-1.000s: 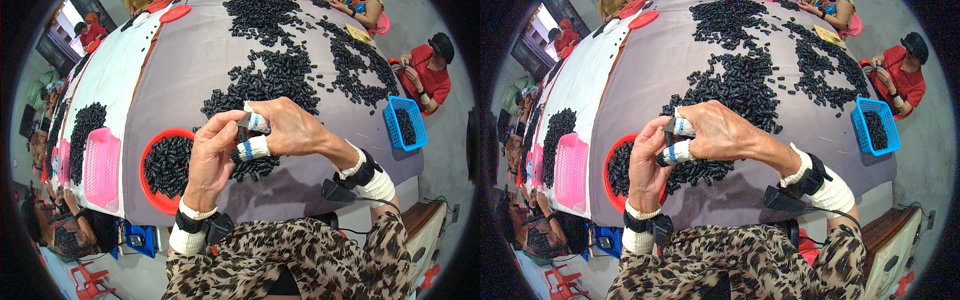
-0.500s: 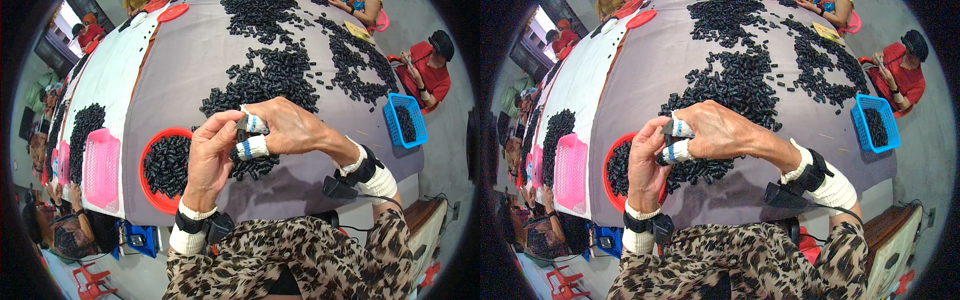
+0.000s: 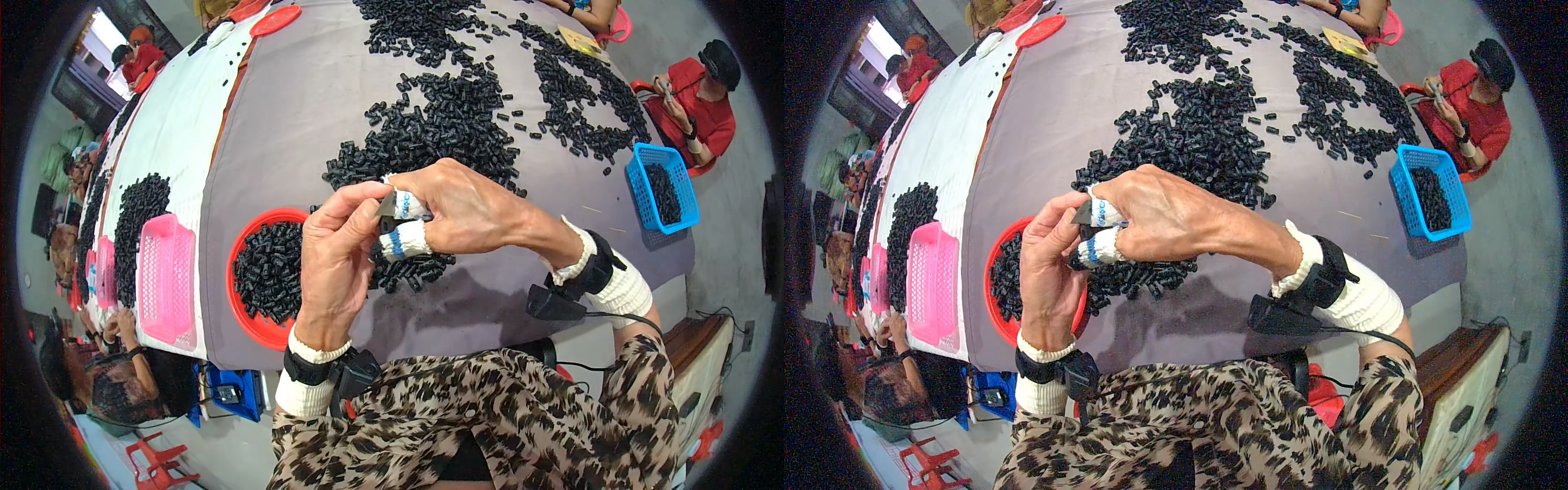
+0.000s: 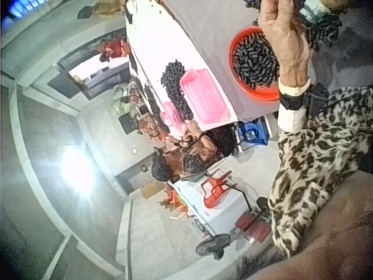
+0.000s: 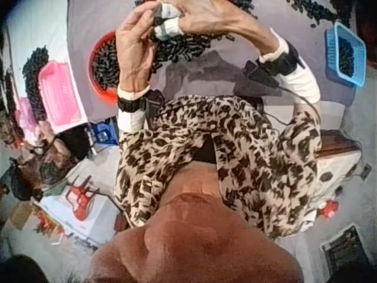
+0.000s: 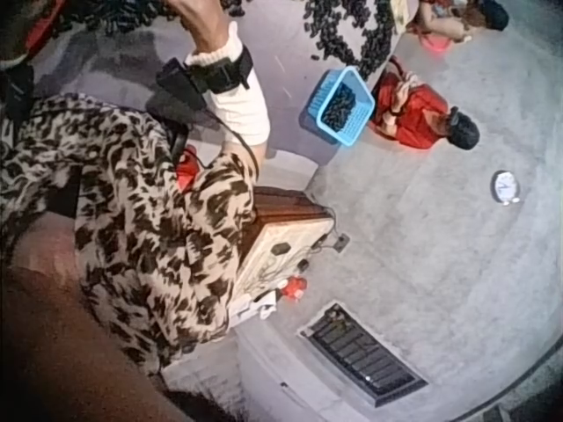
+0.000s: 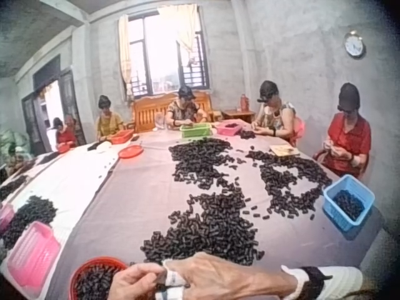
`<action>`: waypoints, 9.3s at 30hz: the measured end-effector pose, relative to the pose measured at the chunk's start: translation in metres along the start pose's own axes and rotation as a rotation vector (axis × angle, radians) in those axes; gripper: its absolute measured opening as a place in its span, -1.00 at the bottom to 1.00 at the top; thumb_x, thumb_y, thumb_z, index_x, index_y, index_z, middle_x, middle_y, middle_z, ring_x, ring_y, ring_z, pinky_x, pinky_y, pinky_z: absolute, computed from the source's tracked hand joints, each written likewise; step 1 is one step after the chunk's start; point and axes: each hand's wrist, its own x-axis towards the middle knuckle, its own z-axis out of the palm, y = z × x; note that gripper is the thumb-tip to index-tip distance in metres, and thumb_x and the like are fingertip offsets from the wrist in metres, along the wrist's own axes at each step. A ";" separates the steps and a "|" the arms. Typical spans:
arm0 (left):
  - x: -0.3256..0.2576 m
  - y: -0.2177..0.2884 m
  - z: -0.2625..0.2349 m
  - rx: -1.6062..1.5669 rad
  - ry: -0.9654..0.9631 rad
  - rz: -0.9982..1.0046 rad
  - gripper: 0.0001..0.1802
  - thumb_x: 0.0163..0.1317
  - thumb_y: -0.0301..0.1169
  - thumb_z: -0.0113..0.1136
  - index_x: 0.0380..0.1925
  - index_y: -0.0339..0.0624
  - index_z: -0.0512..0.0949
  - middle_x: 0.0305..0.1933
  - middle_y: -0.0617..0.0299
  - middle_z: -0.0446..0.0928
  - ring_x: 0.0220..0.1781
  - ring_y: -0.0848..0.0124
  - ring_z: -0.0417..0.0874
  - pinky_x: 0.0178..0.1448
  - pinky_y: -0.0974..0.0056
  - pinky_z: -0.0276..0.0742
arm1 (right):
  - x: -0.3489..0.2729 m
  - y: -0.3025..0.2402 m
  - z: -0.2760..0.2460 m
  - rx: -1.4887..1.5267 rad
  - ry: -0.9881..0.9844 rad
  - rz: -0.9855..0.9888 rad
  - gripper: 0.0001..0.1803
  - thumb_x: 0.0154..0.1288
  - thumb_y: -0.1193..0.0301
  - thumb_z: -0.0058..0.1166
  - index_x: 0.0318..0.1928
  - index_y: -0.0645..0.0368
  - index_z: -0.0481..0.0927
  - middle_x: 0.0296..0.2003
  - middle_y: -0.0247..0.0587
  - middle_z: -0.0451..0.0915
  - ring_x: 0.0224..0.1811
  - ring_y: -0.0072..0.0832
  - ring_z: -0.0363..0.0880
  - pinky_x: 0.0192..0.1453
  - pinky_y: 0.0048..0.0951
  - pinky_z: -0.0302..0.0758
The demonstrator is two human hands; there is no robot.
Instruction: Assembling small black plastic components by hand at a factory workstation.
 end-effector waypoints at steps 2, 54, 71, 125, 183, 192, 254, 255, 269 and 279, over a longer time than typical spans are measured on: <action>0.000 0.000 -0.002 -0.021 -0.021 0.001 -0.80 0.20 -0.47 0.07 -0.20 -0.32 0.50 -0.23 0.20 0.54 -0.24 0.52 0.54 -0.14 0.44 0.45 | 0.000 0.001 0.001 -0.011 -0.003 -0.005 -0.71 -0.02 0.30 0.16 -0.45 0.29 0.45 -0.60 -0.15 0.51 -0.62 -0.42 0.42 -0.49 -0.36 0.34; 0.001 -0.009 0.004 -0.173 0.033 -0.064 -0.73 0.26 -0.44 -0.01 -0.09 -0.35 0.43 -0.23 0.13 0.54 -0.20 0.43 0.57 -0.11 0.35 0.53 | -0.004 0.007 0.002 0.040 0.139 0.051 -0.67 -0.12 0.26 0.12 -0.49 0.31 0.46 -0.58 0.00 0.50 -0.54 -0.18 0.48 -0.40 -0.28 0.38; 0.002 -0.014 -0.006 -0.230 -0.021 -0.068 -0.70 0.23 -0.44 0.01 -0.06 -0.37 0.40 -0.12 0.08 0.50 -0.11 0.34 0.56 0.00 0.27 0.51 | -0.001 0.004 0.001 -0.016 0.054 0.037 -0.71 -0.11 0.31 0.08 -0.48 0.33 0.45 -0.54 0.07 0.52 -0.48 -0.05 0.51 -0.34 -0.20 0.40; 0.000 -0.015 0.002 -0.080 0.097 -0.007 -0.78 0.21 -0.45 0.06 -0.15 -0.31 0.48 -0.24 0.17 0.55 -0.24 0.46 0.58 -0.13 0.37 0.53 | -0.003 0.019 0.010 -0.052 0.066 -0.026 -0.67 0.01 0.25 0.18 -0.37 0.28 0.45 -0.59 -0.20 0.49 -0.58 -0.47 0.42 -0.48 -0.40 0.36; 0.035 -0.105 -0.061 1.706 -0.137 0.444 -0.88 -0.14 -0.54 0.19 -0.54 -0.23 0.45 -0.44 0.08 0.34 -0.33 0.14 0.41 -0.26 0.13 0.37 | -0.026 0.064 0.008 0.252 0.116 0.407 -0.90 0.17 0.45 -0.16 -0.45 0.13 0.41 -0.72 -0.47 0.31 -0.75 -0.77 0.23 -0.71 -0.69 0.16; 0.022 -0.016 -0.054 -0.187 0.095 -0.093 -0.73 0.21 -0.46 0.04 -0.09 -0.31 0.43 -0.34 0.20 0.47 -0.37 0.48 0.49 -0.17 0.33 0.47 | -0.003 0.033 0.004 0.215 0.106 0.280 -0.88 0.15 0.44 0.00 -0.34 0.24 0.49 -0.58 -0.37 0.44 -0.54 -0.65 0.31 -0.45 -0.54 0.28; 0.000 0.004 -0.009 -0.236 0.033 -0.022 -0.76 0.25 -0.40 0.01 -0.12 -0.28 0.44 -0.25 0.16 0.53 -0.21 0.43 0.57 -0.08 0.33 0.52 | 0.017 -0.008 0.005 0.069 0.035 0.129 -0.62 -0.11 0.22 0.31 -0.39 0.23 0.49 -0.58 -0.37 0.44 -0.52 -0.64 0.36 -0.42 -0.53 0.34; 0.000 0.004 -0.009 -0.232 0.028 -0.019 -0.76 0.25 -0.40 0.00 -0.12 -0.28 0.44 -0.24 0.16 0.52 -0.19 0.42 0.56 -0.08 0.33 0.51 | 0.017 -0.007 0.005 0.075 0.034 0.115 -0.61 -0.10 0.22 0.31 -0.39 0.24 0.49 -0.58 -0.36 0.44 -0.52 -0.64 0.37 -0.42 -0.52 0.34; 0.000 0.004 -0.006 -0.131 0.036 0.020 -0.79 0.24 -0.43 0.02 -0.18 -0.30 0.48 -0.24 0.17 0.55 -0.22 0.46 0.58 -0.11 0.36 0.51 | 0.016 -0.009 0.003 -0.034 0.024 0.071 -0.61 -0.09 0.21 0.23 -0.43 0.29 0.45 -0.62 -0.13 0.46 -0.58 -0.35 0.42 -0.44 -0.35 0.35; -0.003 0.005 -0.008 -0.095 0.040 0.019 -0.79 0.22 -0.43 0.06 -0.19 -0.31 0.49 -0.25 0.20 0.55 -0.23 0.50 0.56 -0.12 0.40 0.50 | 0.015 -0.007 0.005 -0.039 0.013 0.044 -0.67 -0.03 0.26 0.14 -0.48 0.33 0.45 -0.63 -0.02 0.48 -0.59 -0.19 0.46 -0.45 -0.26 0.35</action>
